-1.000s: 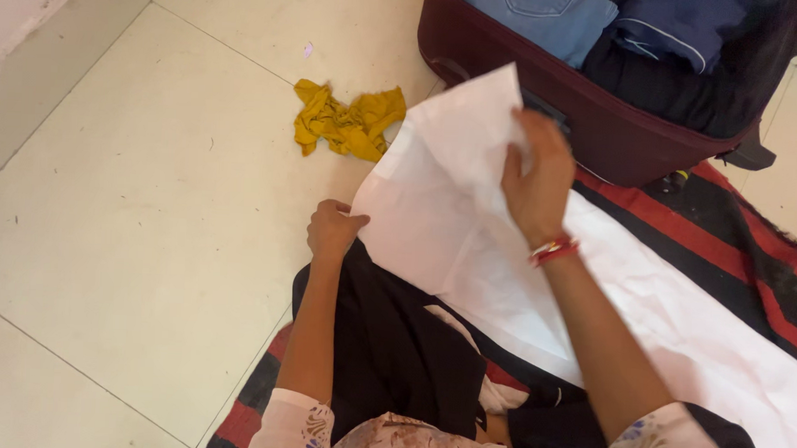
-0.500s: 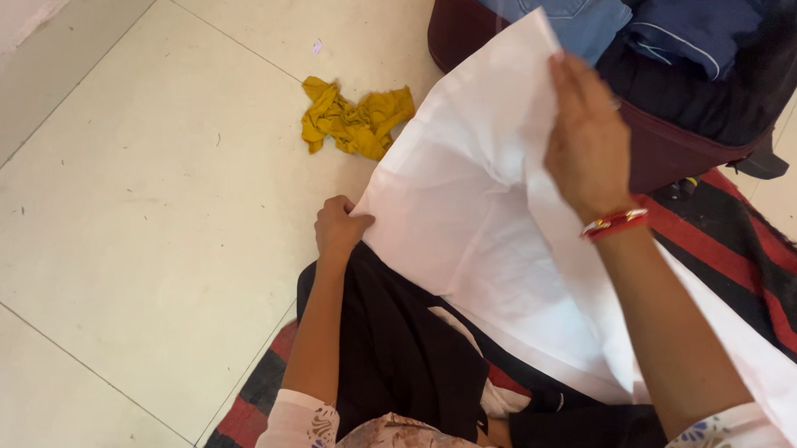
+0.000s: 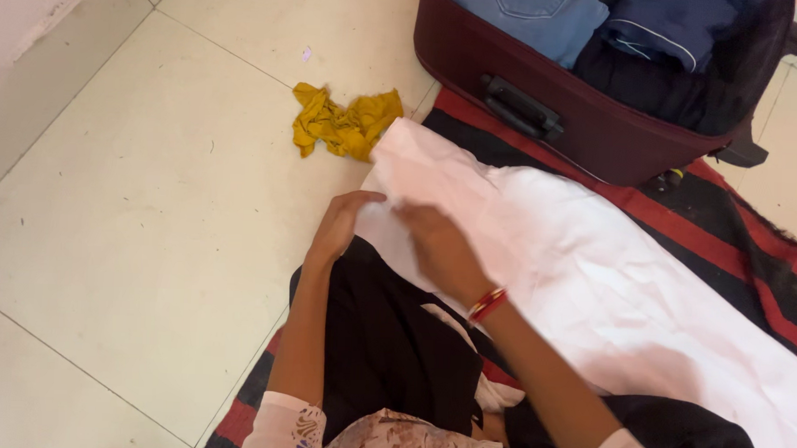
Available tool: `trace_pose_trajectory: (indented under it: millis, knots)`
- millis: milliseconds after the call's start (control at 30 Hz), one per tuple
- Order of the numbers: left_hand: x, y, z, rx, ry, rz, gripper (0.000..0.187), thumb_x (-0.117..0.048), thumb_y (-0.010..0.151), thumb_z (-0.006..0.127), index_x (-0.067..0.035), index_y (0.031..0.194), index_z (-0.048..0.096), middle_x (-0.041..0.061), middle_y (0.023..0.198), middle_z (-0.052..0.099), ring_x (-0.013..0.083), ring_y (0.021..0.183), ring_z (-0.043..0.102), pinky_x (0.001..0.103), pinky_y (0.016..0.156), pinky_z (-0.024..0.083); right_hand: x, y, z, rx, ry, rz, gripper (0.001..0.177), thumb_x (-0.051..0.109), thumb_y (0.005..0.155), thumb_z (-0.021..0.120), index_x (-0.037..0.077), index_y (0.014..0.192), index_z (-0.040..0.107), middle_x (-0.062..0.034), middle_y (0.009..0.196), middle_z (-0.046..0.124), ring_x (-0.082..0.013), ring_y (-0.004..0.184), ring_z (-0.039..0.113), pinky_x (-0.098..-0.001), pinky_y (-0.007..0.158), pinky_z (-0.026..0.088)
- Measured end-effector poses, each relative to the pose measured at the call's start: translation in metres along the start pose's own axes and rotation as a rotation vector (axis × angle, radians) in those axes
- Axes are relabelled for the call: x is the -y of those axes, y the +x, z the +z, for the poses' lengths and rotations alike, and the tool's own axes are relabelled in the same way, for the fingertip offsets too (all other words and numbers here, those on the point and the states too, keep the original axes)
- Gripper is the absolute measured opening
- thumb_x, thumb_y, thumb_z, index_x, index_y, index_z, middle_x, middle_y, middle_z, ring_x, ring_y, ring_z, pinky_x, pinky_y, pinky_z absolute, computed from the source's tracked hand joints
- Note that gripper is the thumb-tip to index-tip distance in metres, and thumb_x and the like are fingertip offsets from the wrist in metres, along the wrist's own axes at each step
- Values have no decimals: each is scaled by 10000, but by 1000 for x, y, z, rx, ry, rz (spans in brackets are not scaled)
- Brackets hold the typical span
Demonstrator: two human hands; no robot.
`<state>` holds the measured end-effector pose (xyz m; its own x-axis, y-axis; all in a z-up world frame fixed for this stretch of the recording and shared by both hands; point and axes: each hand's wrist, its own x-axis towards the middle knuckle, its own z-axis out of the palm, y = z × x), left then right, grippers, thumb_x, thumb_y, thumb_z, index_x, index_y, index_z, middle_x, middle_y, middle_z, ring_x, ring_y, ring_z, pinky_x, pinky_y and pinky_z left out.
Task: The person folds a white garment on a striped mat by smoothing the fabric, folding in the sides and sleeves, and then doubling the length to create a flat rectangle.
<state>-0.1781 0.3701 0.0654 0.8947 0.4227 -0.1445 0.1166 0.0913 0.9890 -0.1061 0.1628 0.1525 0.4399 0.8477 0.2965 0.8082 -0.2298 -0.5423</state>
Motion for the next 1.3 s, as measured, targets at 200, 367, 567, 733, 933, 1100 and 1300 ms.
trace_pose_trajectory:
  millis: [200,367,567,733,933,1100,1300]
  knots:
    - [22,8,-8,-168,226,-144,438,-361,861,722,45,1024,727,108,877,718,206,791,645,368,728,520,44,-44,16,248,75,0,496,18,744,713,32,1237,659,-165,1519,462,-371,1359,439,-469,1095,387]
    - [63,25,-20,-341,645,-116,407,-352,754,809,0,949,746,195,794,729,337,737,703,457,683,534,46,-109,-1,169,219,181,353,30,829,680,56,1181,682,-137,1471,536,-354,1338,498,-446,1092,408]
    - [72,37,-34,-387,758,-34,396,-275,713,848,3,980,758,211,830,722,380,769,688,482,717,542,-33,-198,-10,-4,-410,375,416,23,792,673,94,1202,670,-127,1392,573,-335,1305,518,-485,1095,398]
    - [48,25,-30,-364,628,-96,339,-171,738,838,38,992,755,148,833,732,261,733,664,413,681,535,-72,-252,-33,17,-242,679,473,216,829,744,82,1267,625,-122,1259,583,-320,1205,539,-461,1047,415]
    - [45,30,-35,-335,515,-90,327,-68,753,821,74,1035,733,121,874,726,203,740,650,356,675,531,-73,-269,-31,-98,-281,435,403,186,766,754,98,1156,703,-159,1255,586,-364,1199,516,-509,995,391]
    - [52,34,-42,-331,536,-129,333,-24,749,810,96,1048,726,143,914,732,212,777,661,347,705,535,-79,-280,-16,-63,-288,425,163,66,803,694,60,965,716,-136,1256,618,-328,1249,544,-485,1064,416]
    - [67,37,-49,-332,529,-168,368,49,705,744,96,1069,724,155,929,737,227,789,677,345,711,541,-73,-286,-14,-70,-267,434,167,8,746,673,33,910,692,-155,1239,620,-340,1234,548,-513,1051,412]
